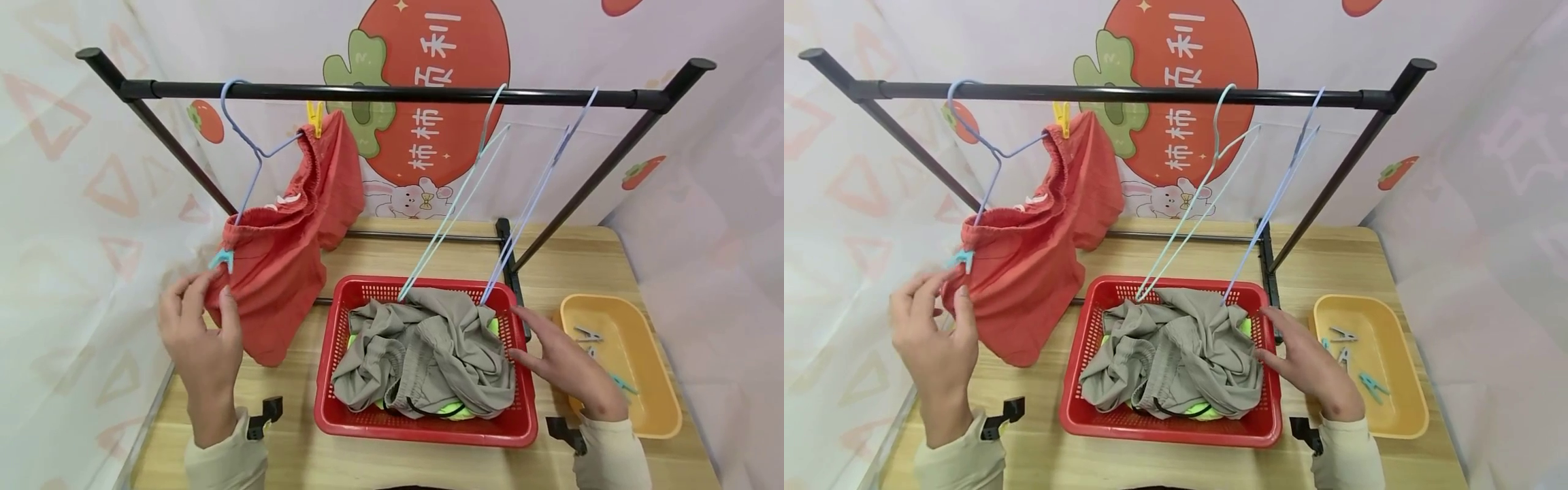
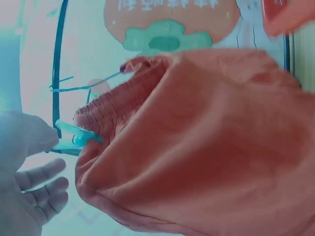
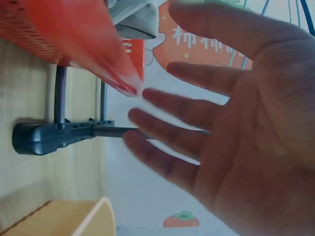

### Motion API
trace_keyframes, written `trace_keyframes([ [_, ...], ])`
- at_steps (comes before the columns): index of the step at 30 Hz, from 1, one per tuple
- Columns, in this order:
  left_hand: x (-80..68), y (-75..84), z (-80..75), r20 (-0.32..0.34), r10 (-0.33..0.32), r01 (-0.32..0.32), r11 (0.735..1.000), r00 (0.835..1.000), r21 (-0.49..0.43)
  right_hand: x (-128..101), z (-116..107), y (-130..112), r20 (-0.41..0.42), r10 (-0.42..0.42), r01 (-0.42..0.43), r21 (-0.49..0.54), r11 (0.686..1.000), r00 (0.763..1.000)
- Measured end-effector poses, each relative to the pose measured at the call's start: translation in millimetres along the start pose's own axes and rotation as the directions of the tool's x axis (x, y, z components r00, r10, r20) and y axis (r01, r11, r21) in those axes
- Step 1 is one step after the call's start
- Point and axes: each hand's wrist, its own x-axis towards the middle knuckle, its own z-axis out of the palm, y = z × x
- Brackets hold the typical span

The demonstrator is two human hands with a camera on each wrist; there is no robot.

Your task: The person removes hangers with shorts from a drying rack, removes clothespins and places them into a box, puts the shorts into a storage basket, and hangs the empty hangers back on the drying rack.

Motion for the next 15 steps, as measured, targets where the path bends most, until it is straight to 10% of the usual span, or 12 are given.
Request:
trace_keyframes([
  [7, 12.4, -11.9, -2.4, 0.007, -0.096, 0.096, 0.995, 0.995, 0.039, -7, 9, 9, 0.074, 0.034, -0.042, 0.103, 0.994, 0.997],
  [15, 12.0, -26.0, -0.4, 0.161, -0.186, 0.178, 0.982, 0.969, 0.061, -19, 23, 25, 0.124, 0.102, -0.134, 0.288, 0.948, 0.987],
])
